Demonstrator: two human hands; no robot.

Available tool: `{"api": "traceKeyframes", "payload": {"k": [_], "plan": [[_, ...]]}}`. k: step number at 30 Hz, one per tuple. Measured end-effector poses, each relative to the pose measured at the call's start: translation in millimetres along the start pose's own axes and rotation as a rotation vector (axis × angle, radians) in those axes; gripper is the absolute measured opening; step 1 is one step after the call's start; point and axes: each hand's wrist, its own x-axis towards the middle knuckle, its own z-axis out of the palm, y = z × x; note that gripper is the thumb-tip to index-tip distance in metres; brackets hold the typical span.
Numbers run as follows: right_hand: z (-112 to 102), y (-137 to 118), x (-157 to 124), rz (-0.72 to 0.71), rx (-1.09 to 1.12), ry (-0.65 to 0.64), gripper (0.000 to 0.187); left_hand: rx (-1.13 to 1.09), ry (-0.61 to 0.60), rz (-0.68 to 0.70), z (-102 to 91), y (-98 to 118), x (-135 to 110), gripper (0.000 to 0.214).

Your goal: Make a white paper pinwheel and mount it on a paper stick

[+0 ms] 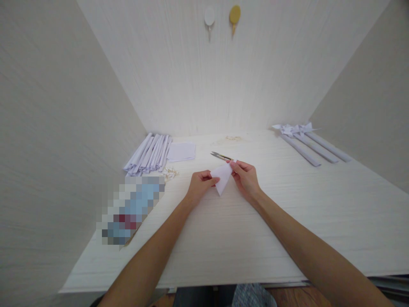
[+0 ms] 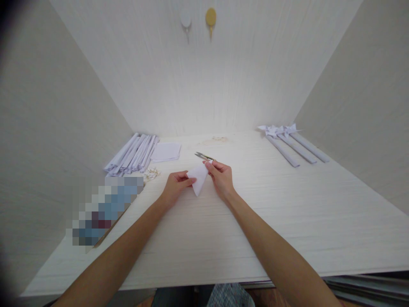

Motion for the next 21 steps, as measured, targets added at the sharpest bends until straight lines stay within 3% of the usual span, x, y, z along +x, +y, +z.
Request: {"api": "traceKeyframes", "payload": {"k": [21], "plan": [[-2.3, -2.0, 1.9, -0.059, -0.022, 0.036, 0.017, 0.012, 0.003, 0.0, -0.4, 0.6, 0.3, 0.016]]}}
